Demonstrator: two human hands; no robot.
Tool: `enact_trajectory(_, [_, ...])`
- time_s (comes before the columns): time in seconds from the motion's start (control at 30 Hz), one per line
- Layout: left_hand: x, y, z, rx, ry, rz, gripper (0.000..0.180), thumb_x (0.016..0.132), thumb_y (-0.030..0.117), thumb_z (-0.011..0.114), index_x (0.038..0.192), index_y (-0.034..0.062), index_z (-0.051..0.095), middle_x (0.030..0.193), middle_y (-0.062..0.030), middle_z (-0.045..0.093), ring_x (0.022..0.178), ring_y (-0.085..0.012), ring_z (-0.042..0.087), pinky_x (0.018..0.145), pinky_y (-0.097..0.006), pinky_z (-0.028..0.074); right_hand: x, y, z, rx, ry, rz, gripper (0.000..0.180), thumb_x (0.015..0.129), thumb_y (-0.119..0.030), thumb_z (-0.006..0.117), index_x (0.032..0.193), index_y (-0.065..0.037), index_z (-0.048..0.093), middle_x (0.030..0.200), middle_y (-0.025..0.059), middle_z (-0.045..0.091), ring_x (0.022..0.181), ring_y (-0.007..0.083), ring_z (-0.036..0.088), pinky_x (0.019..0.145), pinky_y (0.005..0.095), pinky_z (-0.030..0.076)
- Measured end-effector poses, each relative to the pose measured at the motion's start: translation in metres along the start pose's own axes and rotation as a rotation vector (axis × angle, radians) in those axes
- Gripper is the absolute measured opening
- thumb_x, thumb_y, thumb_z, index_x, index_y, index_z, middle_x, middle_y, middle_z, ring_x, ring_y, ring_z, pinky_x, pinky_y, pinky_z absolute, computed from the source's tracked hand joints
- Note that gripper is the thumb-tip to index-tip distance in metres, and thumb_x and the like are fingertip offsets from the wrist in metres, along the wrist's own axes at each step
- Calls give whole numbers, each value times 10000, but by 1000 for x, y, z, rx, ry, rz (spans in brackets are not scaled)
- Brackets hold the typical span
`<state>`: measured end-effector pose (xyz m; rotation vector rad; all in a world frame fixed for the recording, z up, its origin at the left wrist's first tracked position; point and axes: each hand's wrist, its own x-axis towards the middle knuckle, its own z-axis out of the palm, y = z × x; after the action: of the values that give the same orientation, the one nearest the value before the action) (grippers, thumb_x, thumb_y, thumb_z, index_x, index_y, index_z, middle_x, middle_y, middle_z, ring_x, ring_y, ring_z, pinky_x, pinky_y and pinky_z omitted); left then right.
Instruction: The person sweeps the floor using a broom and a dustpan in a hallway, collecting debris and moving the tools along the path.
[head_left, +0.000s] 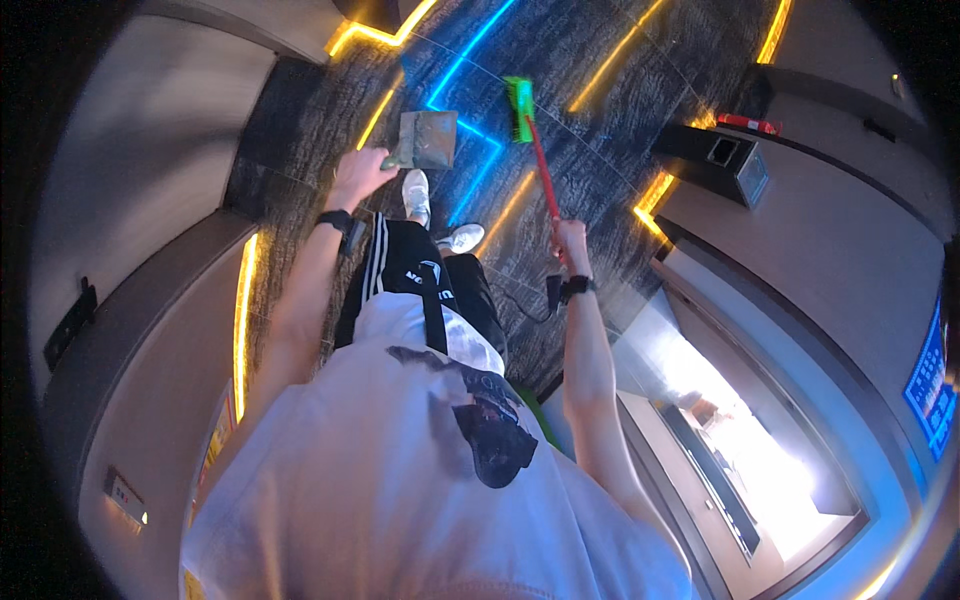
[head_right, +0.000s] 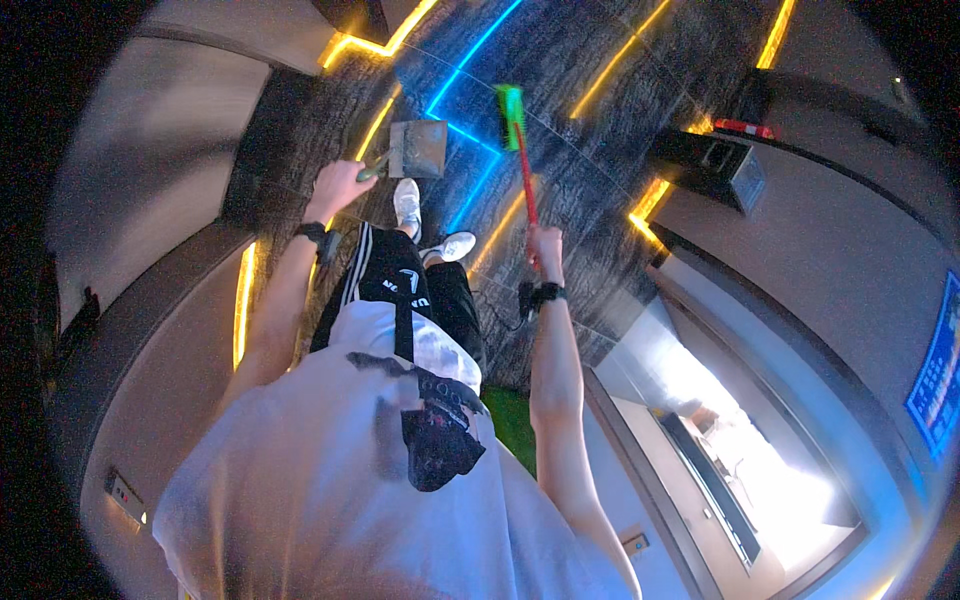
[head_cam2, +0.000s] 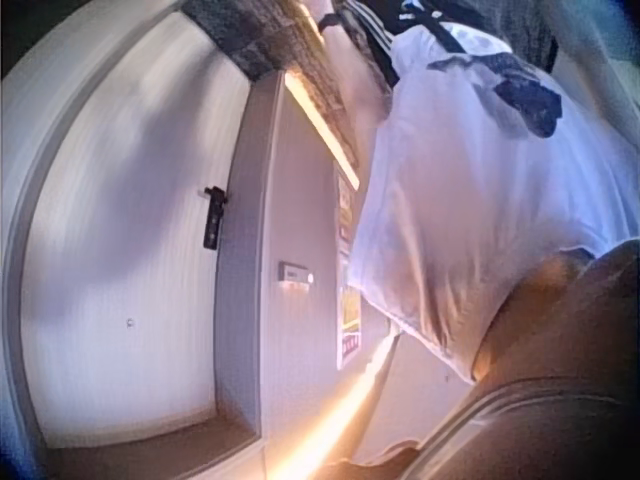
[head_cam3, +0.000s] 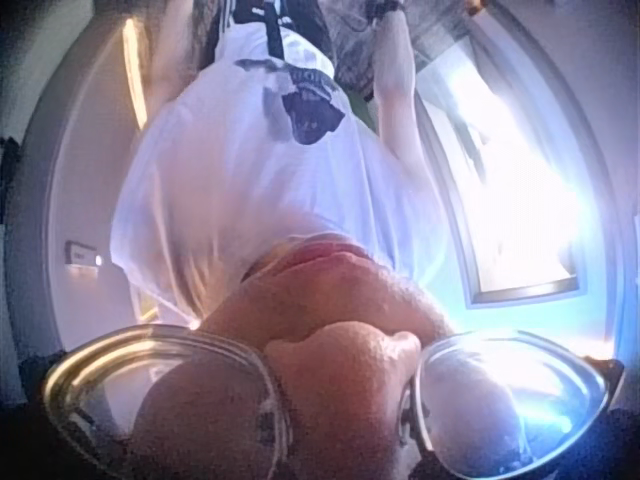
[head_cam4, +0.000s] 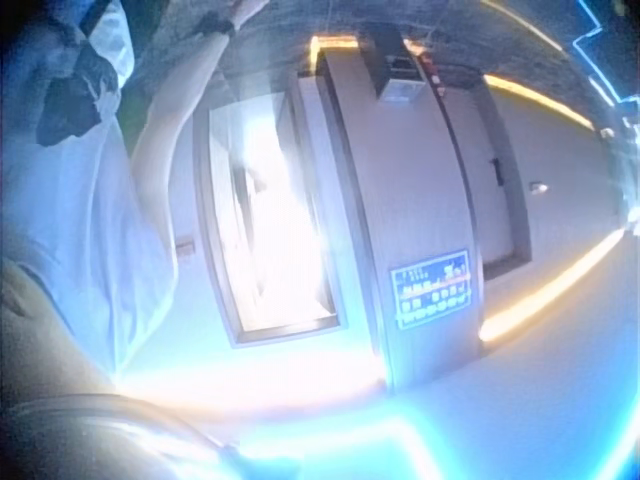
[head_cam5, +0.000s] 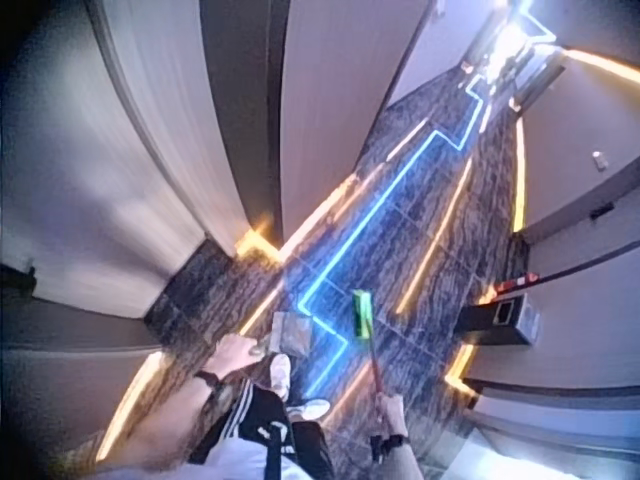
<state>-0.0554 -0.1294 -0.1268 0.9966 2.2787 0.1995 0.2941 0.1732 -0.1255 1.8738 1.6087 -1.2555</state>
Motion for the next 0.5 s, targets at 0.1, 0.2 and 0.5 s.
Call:
enact_trajectory(0.1, [-38,-4,-2,-31,101,-55,406,871,460,697,985,71,728,902,-176,729,858,-369,706,739,-483,559,32,-39,15,-141,89,-167,397,909,-262,582,691,65,634,540,157,615,469,297,643,435,425,472])
enact_trajectory(0.2, [-61,-5,-10,-61,136,-128,413,882,464,697,933,54,715,865,-200,715,833,-393,693,721,-487,548,86,-44,16,-582,54,-435,314,856,-212,586,752,73,667,687,211,672,624,335,705,547,434,553])
enact_trajectory(0.5, [-149,-13,-22,-283,537,-405,499,886,486,713,876,-12,699,791,-262,673,792,-454,666,680,-499,516,98,-5,37,-1572,-104,-817,130,894,-141,669,930,-75,776,909,122,763,816,254,753,665,395,603])
